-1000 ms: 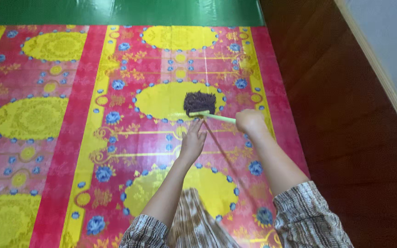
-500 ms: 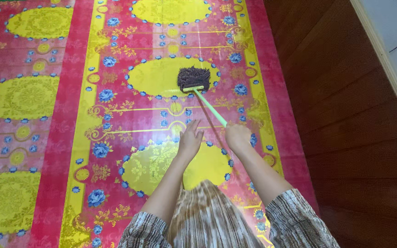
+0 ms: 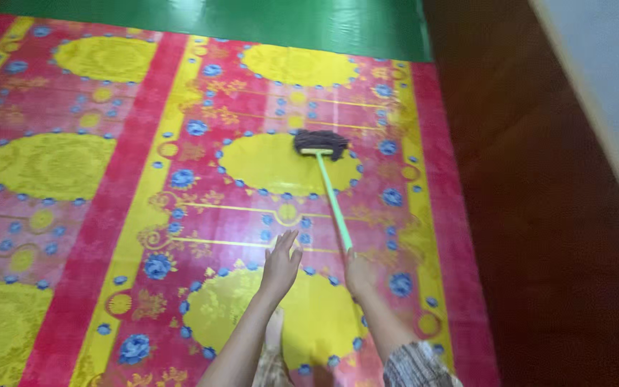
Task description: The person mops a colorful patterned floor using a mop with a green handle and a dark head. They move the mop back and forth across the surface, covering different sections of the room.
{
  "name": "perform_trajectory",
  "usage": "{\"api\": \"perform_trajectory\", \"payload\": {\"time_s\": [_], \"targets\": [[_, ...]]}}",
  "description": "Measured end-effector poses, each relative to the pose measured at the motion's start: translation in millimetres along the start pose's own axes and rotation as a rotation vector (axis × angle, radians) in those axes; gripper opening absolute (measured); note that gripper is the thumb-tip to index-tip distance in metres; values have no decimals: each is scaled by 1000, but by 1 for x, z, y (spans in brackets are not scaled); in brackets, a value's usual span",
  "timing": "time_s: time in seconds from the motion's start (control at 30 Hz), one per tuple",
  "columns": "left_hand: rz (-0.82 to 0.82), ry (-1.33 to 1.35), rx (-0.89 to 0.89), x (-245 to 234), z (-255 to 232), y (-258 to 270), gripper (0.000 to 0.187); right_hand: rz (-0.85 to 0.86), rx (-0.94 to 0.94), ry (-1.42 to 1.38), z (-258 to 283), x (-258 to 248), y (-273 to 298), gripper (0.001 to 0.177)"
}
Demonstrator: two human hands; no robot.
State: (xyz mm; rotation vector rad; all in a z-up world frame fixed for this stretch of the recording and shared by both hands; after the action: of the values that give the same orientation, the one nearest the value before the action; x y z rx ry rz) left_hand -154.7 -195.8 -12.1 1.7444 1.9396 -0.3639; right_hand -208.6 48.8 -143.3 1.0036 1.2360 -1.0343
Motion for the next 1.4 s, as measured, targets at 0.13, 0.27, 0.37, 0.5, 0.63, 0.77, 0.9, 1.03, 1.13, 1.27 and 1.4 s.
{"api": "perform_trajectory", "payload": {"time_s": [0.13, 0.27, 0.37, 0.5, 0.63, 0.77, 0.9, 1.03, 1.13, 1.27, 1.4], "targets": [[-19, -58, -104, -20, 24, -5, 53, 249, 231, -148, 2, 26, -74, 49], [19, -40, -129, -31, 26, -27, 54, 190, 148, -21, -5, 19, -151, 38], [45, -56, -112, -42, 20, -45, 53, 168, 156, -8, 0, 18, -196, 35], [82, -75, -68, -57, 12, -63, 53, 195, 253, -43, -3, 18, -259, 37], [85, -83, -72, -61, 17, -68, 52, 220, 221, -2, 0, 37, -282, 38], [110, -70, -103, -51, 24, -65, 54, 131, 164, -8, 25, 45, -254, 40], [101, -43, -93, -40, 24, -62, 54, 178, 199, -64, 49, 36, -199, 40], [71, -47, -44, -43, 21, -45, 53, 234, 156, -70, 59, 21, -120, 40], [80, -5, -25, -36, 19, -22, 52, 322, 109, 32, 71, 4, -54, 38], [74, 22, 85, -17, 16, 16, 54, 353, 103, 39, 93, -29, 25, 42], [95, -6, 67, -15, 12, 35, 53, 511, 97, 111, 120, -88, 74, 43]]}}
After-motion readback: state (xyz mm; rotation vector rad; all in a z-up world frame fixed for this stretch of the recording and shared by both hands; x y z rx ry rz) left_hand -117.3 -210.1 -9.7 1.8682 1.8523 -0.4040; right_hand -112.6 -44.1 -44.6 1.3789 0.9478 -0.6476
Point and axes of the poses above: each hand's wrist, its own y-axis away from the middle knuckle, its own x-axis out of the palm, z = x × y, the point moved 3 cm from there along -y, towards the middle knuckle, and after that the axes turned 2 degrees about -x, right-handed, at the moved point
